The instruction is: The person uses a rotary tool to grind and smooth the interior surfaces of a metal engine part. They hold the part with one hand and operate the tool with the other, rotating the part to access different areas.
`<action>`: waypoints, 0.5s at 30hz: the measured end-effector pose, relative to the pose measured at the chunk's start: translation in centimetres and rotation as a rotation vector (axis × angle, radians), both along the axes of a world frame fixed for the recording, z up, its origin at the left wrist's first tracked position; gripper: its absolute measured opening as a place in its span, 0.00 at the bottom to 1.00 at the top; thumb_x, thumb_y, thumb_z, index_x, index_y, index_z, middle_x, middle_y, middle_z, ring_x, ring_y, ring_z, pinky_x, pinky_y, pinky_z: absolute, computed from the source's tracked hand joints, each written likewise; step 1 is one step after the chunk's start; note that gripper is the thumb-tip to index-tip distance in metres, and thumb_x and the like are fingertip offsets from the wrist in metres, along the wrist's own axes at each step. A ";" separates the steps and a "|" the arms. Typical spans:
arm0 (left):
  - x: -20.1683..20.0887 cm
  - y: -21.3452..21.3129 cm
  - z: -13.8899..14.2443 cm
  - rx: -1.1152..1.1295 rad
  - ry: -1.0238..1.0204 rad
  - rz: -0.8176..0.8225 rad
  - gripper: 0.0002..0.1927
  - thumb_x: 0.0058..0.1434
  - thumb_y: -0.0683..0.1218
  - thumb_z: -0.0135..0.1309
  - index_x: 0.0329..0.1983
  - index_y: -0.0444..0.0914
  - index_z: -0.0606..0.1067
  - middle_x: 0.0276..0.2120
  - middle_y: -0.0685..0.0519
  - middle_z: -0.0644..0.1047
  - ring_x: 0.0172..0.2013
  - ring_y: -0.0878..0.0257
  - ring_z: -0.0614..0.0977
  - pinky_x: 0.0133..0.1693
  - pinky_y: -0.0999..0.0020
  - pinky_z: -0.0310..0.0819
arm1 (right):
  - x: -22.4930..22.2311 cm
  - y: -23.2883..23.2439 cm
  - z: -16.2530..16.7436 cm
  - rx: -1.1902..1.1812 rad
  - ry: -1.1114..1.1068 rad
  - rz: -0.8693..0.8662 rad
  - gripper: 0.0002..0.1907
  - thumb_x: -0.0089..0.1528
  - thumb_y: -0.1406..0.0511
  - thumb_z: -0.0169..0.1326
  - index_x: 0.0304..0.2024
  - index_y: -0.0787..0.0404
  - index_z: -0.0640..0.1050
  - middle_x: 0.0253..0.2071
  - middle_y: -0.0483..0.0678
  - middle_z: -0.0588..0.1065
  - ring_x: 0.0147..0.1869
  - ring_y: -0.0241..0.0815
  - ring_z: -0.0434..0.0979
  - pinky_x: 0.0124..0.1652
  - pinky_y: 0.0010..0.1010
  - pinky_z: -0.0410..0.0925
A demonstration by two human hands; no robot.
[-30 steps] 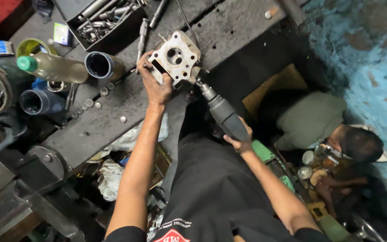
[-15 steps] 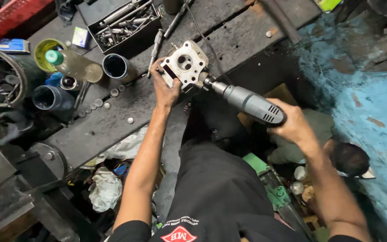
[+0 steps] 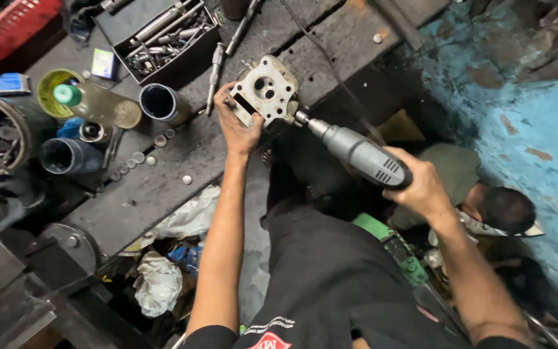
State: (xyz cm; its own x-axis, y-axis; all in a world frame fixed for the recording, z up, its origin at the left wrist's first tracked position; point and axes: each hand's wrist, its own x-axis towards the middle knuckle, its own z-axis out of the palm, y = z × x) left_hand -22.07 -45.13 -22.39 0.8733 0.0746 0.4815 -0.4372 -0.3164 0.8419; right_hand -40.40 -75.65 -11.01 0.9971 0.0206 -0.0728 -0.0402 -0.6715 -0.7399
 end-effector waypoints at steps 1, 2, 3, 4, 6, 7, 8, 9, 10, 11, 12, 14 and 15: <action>0.1 0.0 0.0 0.001 -0.006 -0.001 0.35 0.45 0.41 0.58 0.59 0.37 0.61 0.57 0.45 0.69 0.49 0.53 0.69 0.58 0.60 0.66 | -0.7 0.3 -1.3 0.061 -0.019 -0.018 0.45 0.37 0.74 0.67 0.60 0.62 0.74 0.51 0.56 0.80 0.55 0.50 0.81 0.54 0.37 0.71; 0.2 0.0 0.0 0.000 -0.012 -0.001 0.35 0.45 0.41 0.58 0.58 0.38 0.60 0.57 0.45 0.69 0.49 0.53 0.69 0.58 0.60 0.66 | -1.3 0.7 -2.6 0.083 -0.025 -0.048 0.44 0.38 0.75 0.67 0.60 0.62 0.74 0.50 0.56 0.81 0.55 0.47 0.81 0.54 0.37 0.71; 0.2 0.0 -0.1 -0.002 -0.018 -0.003 0.35 0.45 0.41 0.58 0.57 0.38 0.60 0.58 0.46 0.69 0.49 0.53 0.68 0.58 0.61 0.66 | -2.0 1.0 -3.9 0.103 -0.030 -0.079 0.43 0.39 0.75 0.67 0.60 0.63 0.74 0.50 0.55 0.81 0.55 0.45 0.81 0.54 0.36 0.71; 0.3 0.0 -0.2 -0.012 -0.015 -0.008 0.35 0.46 0.40 0.58 0.58 0.38 0.60 0.58 0.46 0.69 0.50 0.53 0.69 0.59 0.61 0.66 | -2.7 1.4 -5.2 0.123 -0.033 -0.111 0.43 0.40 0.75 0.66 0.61 0.63 0.74 0.49 0.54 0.81 0.55 0.43 0.81 0.55 0.36 0.71; 0.3 0.0 -0.4 -0.035 -0.006 -0.020 0.36 0.46 0.40 0.57 0.60 0.37 0.61 0.58 0.45 0.69 0.53 0.52 0.70 0.61 0.60 0.65 | -3.5 2.0 -7.7 0.138 -0.009 -0.175 0.42 0.41 0.74 0.67 0.60 0.61 0.74 0.46 0.53 0.81 0.51 0.42 0.83 0.52 0.34 0.73; 0.2 -0.1 -0.5 -0.031 0.017 -0.019 0.37 0.46 0.40 0.58 0.61 0.37 0.61 0.57 0.45 0.69 0.51 0.53 0.70 0.60 0.61 0.66 | -3.8 2.1 -8.8 0.142 0.007 -0.209 0.42 0.41 0.74 0.67 0.60 0.61 0.74 0.45 0.53 0.82 0.49 0.42 0.83 0.50 0.33 0.74; 0.2 -0.1 -0.7 -0.027 0.042 -0.015 0.37 0.45 0.40 0.58 0.61 0.36 0.62 0.56 0.45 0.69 0.50 0.53 0.69 0.59 0.62 0.66 | -4.0 2.2 -9.7 0.129 -0.037 -0.196 0.41 0.42 0.73 0.66 0.60 0.61 0.74 0.45 0.53 0.82 0.49 0.42 0.84 0.50 0.33 0.74; 0.2 0.0 -0.9 -0.021 0.066 -0.008 0.38 0.45 0.41 0.59 0.62 0.36 0.62 0.55 0.46 0.69 0.48 0.54 0.68 0.58 0.62 0.66 | -4.0 2.4 -10.7 0.118 -0.082 -0.179 0.40 0.44 0.72 0.66 0.61 0.61 0.74 0.45 0.53 0.82 0.49 0.42 0.84 0.49 0.32 0.74; 0.1 0.1 -1.1 -0.036 0.058 -0.026 0.38 0.45 0.41 0.59 0.63 0.36 0.63 0.55 0.46 0.69 0.49 0.54 0.69 0.59 0.62 0.66 | -3.9 2.5 -11.4 0.108 -0.126 -0.164 0.39 0.45 0.71 0.66 0.61 0.61 0.74 0.46 0.53 0.81 0.48 0.42 0.85 0.49 0.31 0.75; 0.1 0.2 -1.2 -0.052 0.048 -0.041 0.39 0.46 0.41 0.59 0.64 0.36 0.63 0.55 0.46 0.69 0.51 0.54 0.70 0.60 0.61 0.66 | -3.7 2.6 -12.1 0.115 -0.168 -0.155 0.37 0.46 0.70 0.66 0.61 0.62 0.74 0.47 0.53 0.81 0.49 0.44 0.85 0.49 0.32 0.75; 0.1 0.3 -1.2 -0.068 0.035 -0.054 0.39 0.47 0.41 0.59 0.65 0.36 0.63 0.55 0.46 0.69 0.52 0.53 0.70 0.61 0.60 0.66 | -3.5 2.6 -12.8 0.122 -0.213 -0.143 0.36 0.48 0.69 0.65 0.61 0.62 0.74 0.48 0.54 0.81 0.50 0.45 0.85 0.50 0.33 0.75; 0.1 0.4 -1.6 -0.074 0.012 -0.071 0.40 0.50 0.43 0.63 0.66 0.37 0.62 0.55 0.47 0.70 0.54 0.54 0.72 0.61 0.60 0.67 | -3.2 2.5 -13.7 0.146 -0.272 -0.112 0.35 0.49 0.67 0.66 0.60 0.64 0.74 0.48 0.55 0.80 0.49 0.46 0.84 0.50 0.33 0.75; 0.0 0.5 -1.9 -0.076 0.011 -0.073 0.40 0.51 0.44 0.65 0.67 0.37 0.62 0.55 0.48 0.70 0.55 0.54 0.73 0.61 0.60 0.67 | -3.1 2.3 -14.2 0.166 -0.283 -0.088 0.36 0.49 0.66 0.67 0.60 0.65 0.73 0.47 0.54 0.80 0.48 0.46 0.84 0.50 0.33 0.75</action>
